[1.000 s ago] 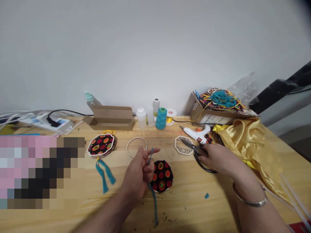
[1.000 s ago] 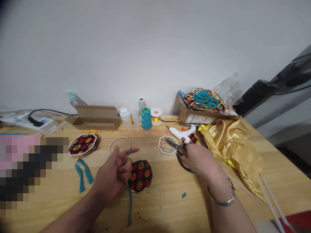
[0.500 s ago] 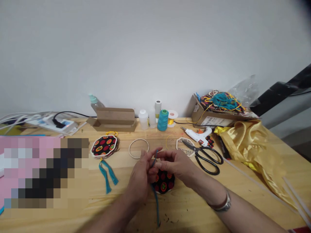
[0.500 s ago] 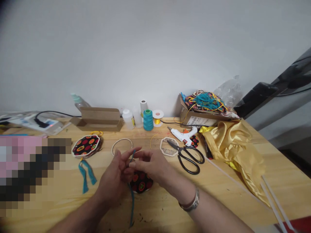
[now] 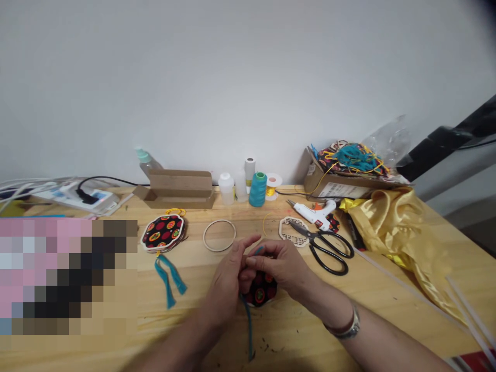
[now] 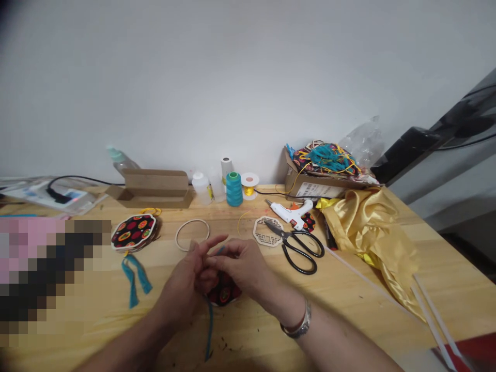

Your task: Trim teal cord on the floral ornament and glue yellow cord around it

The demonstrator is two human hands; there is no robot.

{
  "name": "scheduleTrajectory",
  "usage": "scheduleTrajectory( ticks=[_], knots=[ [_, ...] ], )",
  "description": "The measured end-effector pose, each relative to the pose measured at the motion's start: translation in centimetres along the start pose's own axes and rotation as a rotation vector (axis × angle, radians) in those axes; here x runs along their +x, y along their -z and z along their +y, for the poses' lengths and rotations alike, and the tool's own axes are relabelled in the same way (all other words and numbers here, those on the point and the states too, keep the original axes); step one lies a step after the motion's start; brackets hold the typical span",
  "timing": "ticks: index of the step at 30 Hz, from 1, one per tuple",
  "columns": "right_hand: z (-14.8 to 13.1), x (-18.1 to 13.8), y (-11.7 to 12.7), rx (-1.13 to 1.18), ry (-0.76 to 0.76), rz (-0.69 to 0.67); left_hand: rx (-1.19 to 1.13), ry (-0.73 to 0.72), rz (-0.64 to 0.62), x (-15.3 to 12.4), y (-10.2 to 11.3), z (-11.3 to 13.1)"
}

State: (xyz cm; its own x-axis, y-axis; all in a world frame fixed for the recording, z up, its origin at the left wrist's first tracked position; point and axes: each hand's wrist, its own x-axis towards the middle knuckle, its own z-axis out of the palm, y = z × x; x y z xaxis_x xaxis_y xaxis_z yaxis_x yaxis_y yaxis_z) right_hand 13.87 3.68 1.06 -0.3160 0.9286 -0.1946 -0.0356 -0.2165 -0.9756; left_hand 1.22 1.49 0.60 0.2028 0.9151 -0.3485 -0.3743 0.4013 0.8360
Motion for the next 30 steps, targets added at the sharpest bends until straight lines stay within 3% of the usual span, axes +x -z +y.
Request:
scheduleTrajectory(
  ticks=[7, 13, 25, 30],
  knots=[
    [-0.4, 0.3, 1.0, -0.272, 0.148, 0.148, 0.103, -0.010, -0.035, 0.1, -0.1, 0.1],
    [-1.0, 0.0, 1.6, -0.504, 0.345, 0.162, 0.178, 0.005, -0.047, -0.2, -0.5, 0.7],
    [-1.1, 0.0, 1.8, -0.619, 0.373, 0.130, 0.239, 0.031, -0.058, 0.2, -0.3, 0.3],
    [-1.8, 0.4, 3.7, -0.814, 0.455, 0.200, 0.123, 0.059, 0.005, 0.2, -0.2, 0.3]
  ],
)
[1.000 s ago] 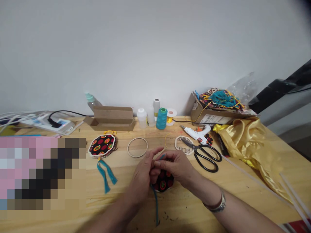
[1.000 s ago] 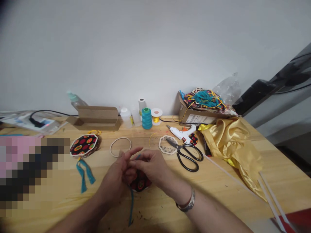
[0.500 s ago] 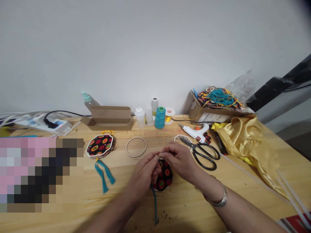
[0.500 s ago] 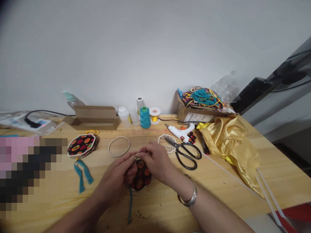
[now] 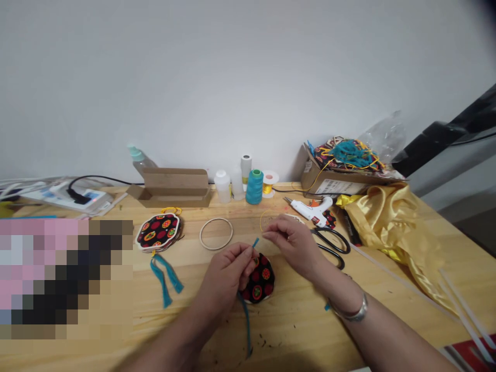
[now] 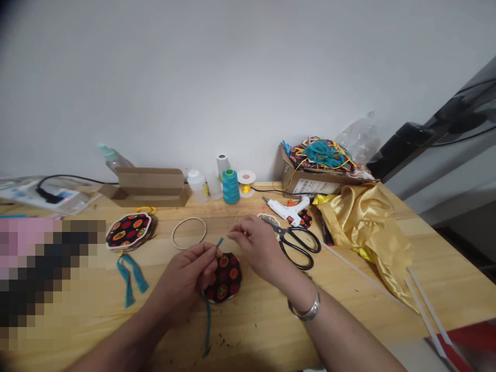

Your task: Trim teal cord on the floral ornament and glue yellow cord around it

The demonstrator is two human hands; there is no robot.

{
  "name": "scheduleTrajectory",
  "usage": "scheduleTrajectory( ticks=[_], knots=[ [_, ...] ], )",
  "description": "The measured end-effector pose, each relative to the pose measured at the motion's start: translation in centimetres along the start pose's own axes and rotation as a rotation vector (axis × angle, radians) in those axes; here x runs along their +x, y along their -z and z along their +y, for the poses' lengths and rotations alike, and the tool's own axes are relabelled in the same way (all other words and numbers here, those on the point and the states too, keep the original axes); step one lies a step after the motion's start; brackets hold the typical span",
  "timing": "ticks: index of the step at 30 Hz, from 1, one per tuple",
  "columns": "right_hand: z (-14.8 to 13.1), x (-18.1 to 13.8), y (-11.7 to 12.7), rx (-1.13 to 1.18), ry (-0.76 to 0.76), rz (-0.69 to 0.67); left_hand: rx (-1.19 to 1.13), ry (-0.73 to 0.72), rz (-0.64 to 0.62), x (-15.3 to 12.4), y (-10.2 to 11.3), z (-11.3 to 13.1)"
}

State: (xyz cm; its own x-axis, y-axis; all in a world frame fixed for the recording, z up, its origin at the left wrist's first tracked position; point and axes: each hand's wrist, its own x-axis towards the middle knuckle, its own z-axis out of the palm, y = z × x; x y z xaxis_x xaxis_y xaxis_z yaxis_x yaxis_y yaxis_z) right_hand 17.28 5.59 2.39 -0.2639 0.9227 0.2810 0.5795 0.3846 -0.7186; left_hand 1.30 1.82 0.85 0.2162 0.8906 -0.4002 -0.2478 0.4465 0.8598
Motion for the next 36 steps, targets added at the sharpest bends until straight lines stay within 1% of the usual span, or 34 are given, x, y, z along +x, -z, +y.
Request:
scheduleTrajectory(
  ticks=[2, 4, 6, 8, 10, 15, 19, 22, 24, 31, 33, 36],
  knots=[
    [0.5, 0.3, 1.2, -0.221, 0.033, -0.014, -0.046, -0.004, 0.031, 0.0, 0.1, 0.0],
    [0.9, 0.4, 2.3, -0.450, 0.050, -0.111, -0.061, -0.028, 0.064, 0.1, 0.1, 0.0],
    [1.0, 0.4, 3.0, -0.591, 0.072, -0.237, -0.066, -0.057, 0.093, 0.2, 0.1, 0.1],
    [1.0, 0.2, 3.2, -0.650, 0.105, -0.329, -0.073, -0.067, 0.110, 0.3, 0.1, 0.2],
    [1.2, -0.1, 3.0, -0.689, 0.147, -0.377, -0.086, -0.059, 0.107, 0.3, 0.1, 0.2],
    [2.0, -0.4, 2.3, -0.820, 0.265, -0.390, -0.118, -0.047, 0.090, 0.3, 0.2, 0.0],
    [2.4, -0.4, 1.8, -0.875, 0.303, -0.426, -0.128, -0.047, 0.089, 0.4, 0.2, 0.0],
    [2.4, -0.4, 1.5, -0.863, 0.299, -0.454, -0.124, -0.053, 0.090, 0.5, 0.2, 0.0],
    [2.1, -0.5, 1.5, -0.812, 0.288, -0.459, -0.095, -0.065, 0.092, 0.5, 0.2, -0.1],
    [-0.4, -0.8, 2.3, -0.374, 0.214, -0.433, 0.157, -0.144, 0.051, 0.0, 0.1, 0.1],
    [-0.8, -0.9, 2.4, -0.286, 0.216, -0.411, 0.218, -0.151, 0.020, -0.2, 0.0, 0.2],
    [-0.9, -1.0, 2.2, -0.217, 0.243, -0.371, 0.300, -0.187, -0.002, -0.4, -0.1, 0.3]
  ],
)
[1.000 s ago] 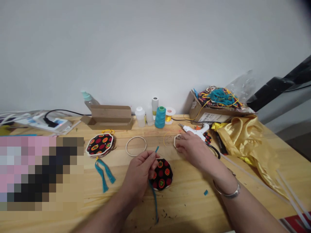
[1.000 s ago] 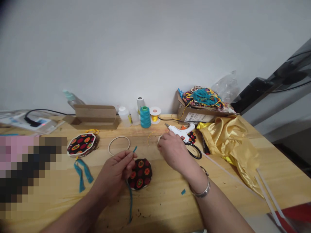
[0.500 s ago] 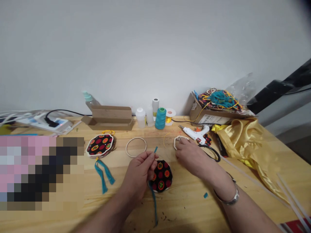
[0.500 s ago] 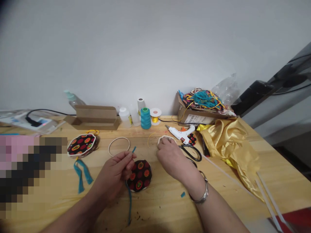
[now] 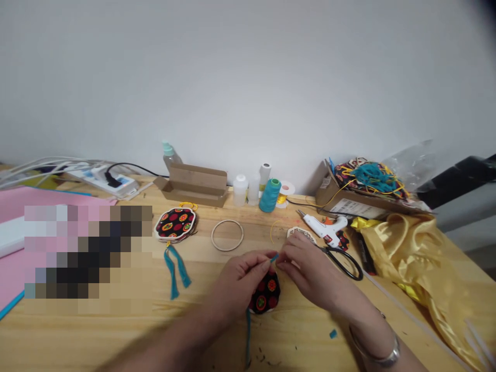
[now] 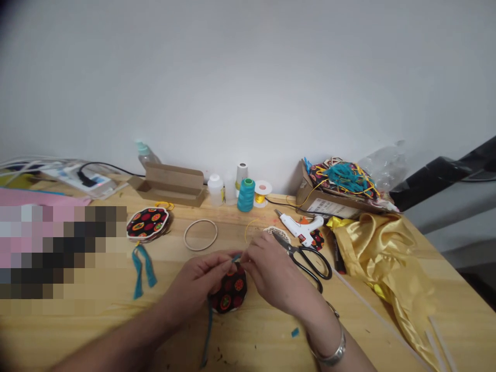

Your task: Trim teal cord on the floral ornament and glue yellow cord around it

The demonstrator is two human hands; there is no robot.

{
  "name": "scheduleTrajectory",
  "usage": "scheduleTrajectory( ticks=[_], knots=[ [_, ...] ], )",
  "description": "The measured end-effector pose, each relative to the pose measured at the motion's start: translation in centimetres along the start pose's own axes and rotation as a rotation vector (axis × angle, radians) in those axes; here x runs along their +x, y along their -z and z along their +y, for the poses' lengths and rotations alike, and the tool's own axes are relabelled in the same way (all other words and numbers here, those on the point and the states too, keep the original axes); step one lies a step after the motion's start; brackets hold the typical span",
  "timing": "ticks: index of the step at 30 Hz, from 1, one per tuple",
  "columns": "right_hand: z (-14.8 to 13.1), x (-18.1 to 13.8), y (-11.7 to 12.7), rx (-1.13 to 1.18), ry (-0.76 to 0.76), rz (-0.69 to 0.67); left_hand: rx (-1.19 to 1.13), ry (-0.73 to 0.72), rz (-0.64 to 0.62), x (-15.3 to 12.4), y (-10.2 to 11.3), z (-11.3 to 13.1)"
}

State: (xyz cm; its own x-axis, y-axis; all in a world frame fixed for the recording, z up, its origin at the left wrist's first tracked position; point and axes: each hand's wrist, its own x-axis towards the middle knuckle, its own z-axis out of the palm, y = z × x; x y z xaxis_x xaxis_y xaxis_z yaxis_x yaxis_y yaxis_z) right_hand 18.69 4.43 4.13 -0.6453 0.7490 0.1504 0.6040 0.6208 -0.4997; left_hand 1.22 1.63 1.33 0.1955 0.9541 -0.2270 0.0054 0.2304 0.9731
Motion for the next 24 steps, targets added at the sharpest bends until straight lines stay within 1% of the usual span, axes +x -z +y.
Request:
scheduleTrajectory(
  ticks=[4, 7, 10, 14, 17, 24],
  knots=[
    [0.0, 0.2, -0.3, 0.023, 0.022, 0.051, 0.067, -0.005, -0.003, -0.1, 0.0, 0.0],
    [0.0, 0.4, -0.5, 0.019, 0.025, 0.094, 0.057, 0.030, 0.036, 0.0, 0.0, -0.1],
    [0.3, 0.6, -0.7, 0.001, -0.027, 0.167, -0.019, 0.054, 0.074, 0.2, 0.2, -0.2],
    [1.0, 0.7, -1.0, 0.048, -0.130, 0.298, -0.132, 0.050, 0.078, 0.3, 0.4, -0.5],
    [1.3, 0.9, -1.2, 0.203, -0.234, 0.338, -0.171, 0.043, 0.077, 0.3, 0.4, -0.6],
    [1.1, 1.3, -1.8, 0.849, -0.563, 0.211, -0.186, 0.042, 0.066, 0.4, 0.4, -0.5]
  ],
)
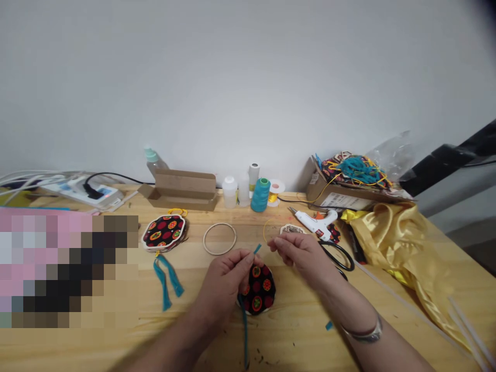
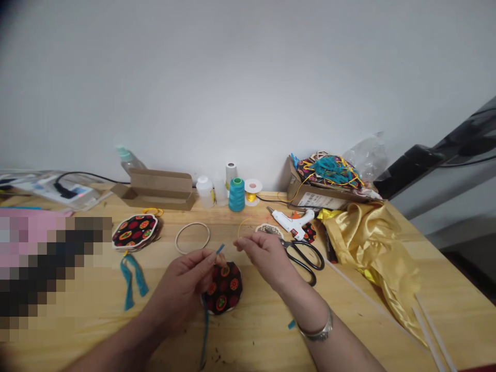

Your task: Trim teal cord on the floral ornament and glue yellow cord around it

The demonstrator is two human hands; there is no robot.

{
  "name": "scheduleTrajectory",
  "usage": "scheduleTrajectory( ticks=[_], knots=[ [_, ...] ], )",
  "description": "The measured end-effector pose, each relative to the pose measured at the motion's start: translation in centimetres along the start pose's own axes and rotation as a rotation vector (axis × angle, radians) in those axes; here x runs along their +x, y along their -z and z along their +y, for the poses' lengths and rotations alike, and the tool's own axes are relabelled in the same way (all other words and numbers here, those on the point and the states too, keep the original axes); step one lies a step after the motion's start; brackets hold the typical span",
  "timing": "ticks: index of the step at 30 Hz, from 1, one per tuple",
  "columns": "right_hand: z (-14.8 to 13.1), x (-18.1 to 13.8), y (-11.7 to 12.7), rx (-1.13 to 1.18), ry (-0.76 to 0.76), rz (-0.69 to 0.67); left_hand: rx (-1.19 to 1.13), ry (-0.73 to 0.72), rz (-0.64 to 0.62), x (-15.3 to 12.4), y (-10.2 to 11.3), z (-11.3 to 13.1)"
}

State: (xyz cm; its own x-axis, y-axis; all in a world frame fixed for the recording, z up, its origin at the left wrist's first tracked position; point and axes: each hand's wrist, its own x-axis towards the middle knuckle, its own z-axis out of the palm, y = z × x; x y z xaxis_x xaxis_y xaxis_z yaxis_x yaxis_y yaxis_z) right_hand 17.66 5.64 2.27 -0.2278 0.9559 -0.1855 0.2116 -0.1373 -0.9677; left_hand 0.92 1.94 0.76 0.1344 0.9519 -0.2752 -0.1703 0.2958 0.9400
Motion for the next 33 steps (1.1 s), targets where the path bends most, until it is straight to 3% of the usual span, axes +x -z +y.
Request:
scheduleTrajectory(
  ticks=[4, 8, 18, 23, 28, 33],
  knots=[
    [0.3, -0.1, -0.4, 0.205, -0.152, -0.079, 0.039, -0.005, -0.022, -0.1, 0.1, 0.2],
    [0.5, -0.2, -0.6, 0.318, -0.204, -0.145, 0.140, -0.026, -0.011, -0.4, 0.0, 0.5],
    [0.3, -0.3, -1.1, 0.392, -0.153, -0.011, 0.240, -0.009, -0.019, -0.8, -0.4, 0.8],
    [0.1, -0.2, -1.0, 0.214, -0.004, 0.055, 0.201, -0.018, 0.021, -0.7, -0.3, 0.8],
    [-0.3, -0.8, -0.9, -0.124, 0.345, 0.066, -0.003, 0.006, 0.172, -0.3, -0.3, 0.9],
    [-0.2, -1.7, -1.4, -0.295, 0.544, -0.041, -0.102, 0.042, 0.057, 0.0, -0.2, 0.5]
  ],
)
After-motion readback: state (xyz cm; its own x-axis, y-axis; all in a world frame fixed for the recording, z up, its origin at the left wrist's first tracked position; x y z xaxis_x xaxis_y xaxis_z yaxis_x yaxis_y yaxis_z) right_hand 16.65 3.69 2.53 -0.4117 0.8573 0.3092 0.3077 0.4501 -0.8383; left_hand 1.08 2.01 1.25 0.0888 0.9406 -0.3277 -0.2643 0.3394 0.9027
